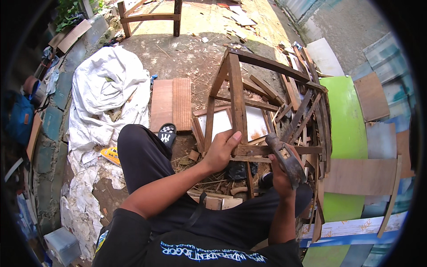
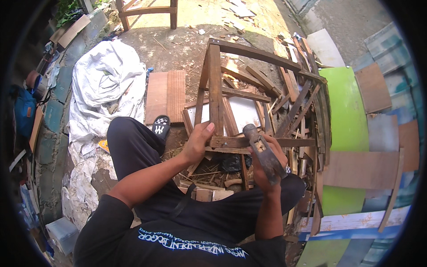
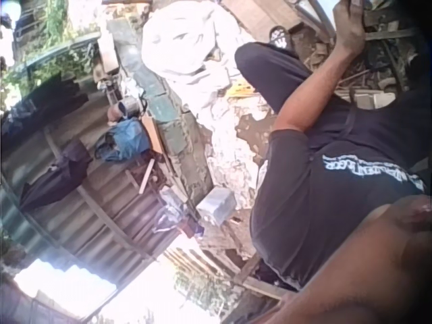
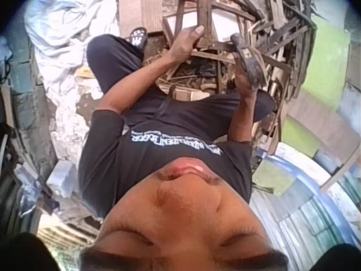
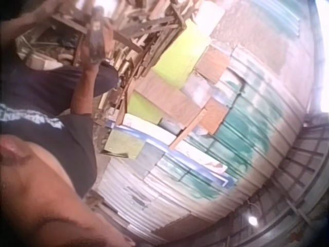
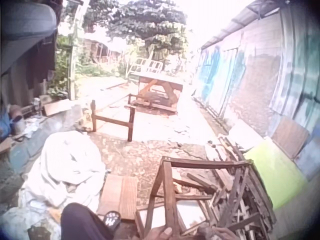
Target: The person sits on the ground and assembles a wooden frame by hand, using a hammer to drive nails into the joints. They repeatedly adjust the frame's position and hammer different sections to secure the pieces together.
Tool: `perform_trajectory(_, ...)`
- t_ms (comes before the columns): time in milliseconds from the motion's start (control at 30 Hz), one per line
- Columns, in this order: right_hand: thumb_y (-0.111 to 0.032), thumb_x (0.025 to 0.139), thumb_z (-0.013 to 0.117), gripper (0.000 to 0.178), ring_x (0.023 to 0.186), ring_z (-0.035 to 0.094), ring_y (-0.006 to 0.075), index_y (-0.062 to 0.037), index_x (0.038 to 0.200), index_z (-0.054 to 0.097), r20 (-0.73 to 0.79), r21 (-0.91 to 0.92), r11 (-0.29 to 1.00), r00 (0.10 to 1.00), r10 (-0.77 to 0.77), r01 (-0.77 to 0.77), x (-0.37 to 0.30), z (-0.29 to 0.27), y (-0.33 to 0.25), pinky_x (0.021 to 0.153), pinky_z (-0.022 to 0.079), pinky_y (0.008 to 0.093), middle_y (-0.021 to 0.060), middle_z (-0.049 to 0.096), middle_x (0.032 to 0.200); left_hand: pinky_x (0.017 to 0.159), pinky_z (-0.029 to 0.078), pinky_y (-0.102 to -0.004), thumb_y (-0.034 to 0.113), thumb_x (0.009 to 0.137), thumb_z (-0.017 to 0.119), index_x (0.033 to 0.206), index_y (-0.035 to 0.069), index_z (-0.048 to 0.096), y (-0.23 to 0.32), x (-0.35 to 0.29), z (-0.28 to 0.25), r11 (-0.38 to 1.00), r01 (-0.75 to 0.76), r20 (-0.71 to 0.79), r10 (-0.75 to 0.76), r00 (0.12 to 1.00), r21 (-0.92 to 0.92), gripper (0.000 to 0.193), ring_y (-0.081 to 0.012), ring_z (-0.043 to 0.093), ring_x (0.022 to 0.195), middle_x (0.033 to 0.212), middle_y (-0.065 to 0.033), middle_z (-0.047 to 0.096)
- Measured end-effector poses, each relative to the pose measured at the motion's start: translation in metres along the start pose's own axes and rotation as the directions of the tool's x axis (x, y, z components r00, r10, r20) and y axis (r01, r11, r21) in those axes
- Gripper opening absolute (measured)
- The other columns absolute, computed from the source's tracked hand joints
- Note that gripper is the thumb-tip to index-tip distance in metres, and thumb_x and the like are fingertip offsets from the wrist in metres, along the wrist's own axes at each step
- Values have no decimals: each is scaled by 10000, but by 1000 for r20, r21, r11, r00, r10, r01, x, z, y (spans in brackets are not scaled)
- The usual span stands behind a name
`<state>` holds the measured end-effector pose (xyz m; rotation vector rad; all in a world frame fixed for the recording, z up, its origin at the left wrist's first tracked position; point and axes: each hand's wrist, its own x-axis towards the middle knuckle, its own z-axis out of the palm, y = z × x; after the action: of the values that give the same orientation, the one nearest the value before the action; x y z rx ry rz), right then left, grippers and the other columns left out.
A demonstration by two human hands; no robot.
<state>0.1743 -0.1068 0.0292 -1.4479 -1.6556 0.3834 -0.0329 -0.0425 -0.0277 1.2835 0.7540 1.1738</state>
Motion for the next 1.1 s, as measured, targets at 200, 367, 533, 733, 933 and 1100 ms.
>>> perform_trajectory(200,-39,845,806,215,943,717,279,50,1004,692,7,-32,999,999,-39,40,0,0,3,835,556,359,188,709,1071,605,331,-362,462,1097,361,714,-19,417,-13,-2,1,987,109,28,-106,994,-118,617,-126,335,660,634,-36,357)
perform_trajectory(367,-46,842,809,218,945,719,283,48,1003,695,-1,-26,1000,1000,-16,16,2,2,-2,836,558,360,191,710,1069,597,311,-370,462,1107,328,687,-1,359,-20,-3,2,996,57,17,-56,998,-66,626,-136,300,639,622,-34,284)
perform_trajectory(533,-49,842,807,222,943,720,285,49,1006,695,0,-24,1000,1000,6,-6,0,0,1,837,557,359,189,711,1071,596,296,-381,458,1115,306,690,6,332,-14,-2,5,1000,-9,-66,9,998,7,622,-158,270,628,634,-43,234)
perform_trajectory(733,-42,845,800,210,944,717,282,51,1000,693,3,-6,1000,1000,23,-23,0,1,1,840,554,358,184,710,1067,598,293,-387,461,1116,300,691,-6,343,-17,1,4,1000,-28,-59,29,998,10,633,-166,266,624,631,-50,233)
perform_trajectory(933,-19,846,790,195,951,715,279,49,1001,694,22,-24,1000,1000,-18,18,3,-1,-3,842,553,362,181,711,1056,621,369,-363,487,1110,286,741,-30,482,-18,6,-1,973,191,156,-170,973,-131,665,-165,400,620,623,-63,410)
perform_trajectory(1100,-3,842,785,180,948,715,280,48,989,695,24,-34,998,998,-51,52,3,0,-3,838,555,365,180,715,1040,612,415,-379,504,1104,304,703,-92,534,-20,11,-3,973,226,139,-218,966,-46,754,-181,465,580,554,-112,491)
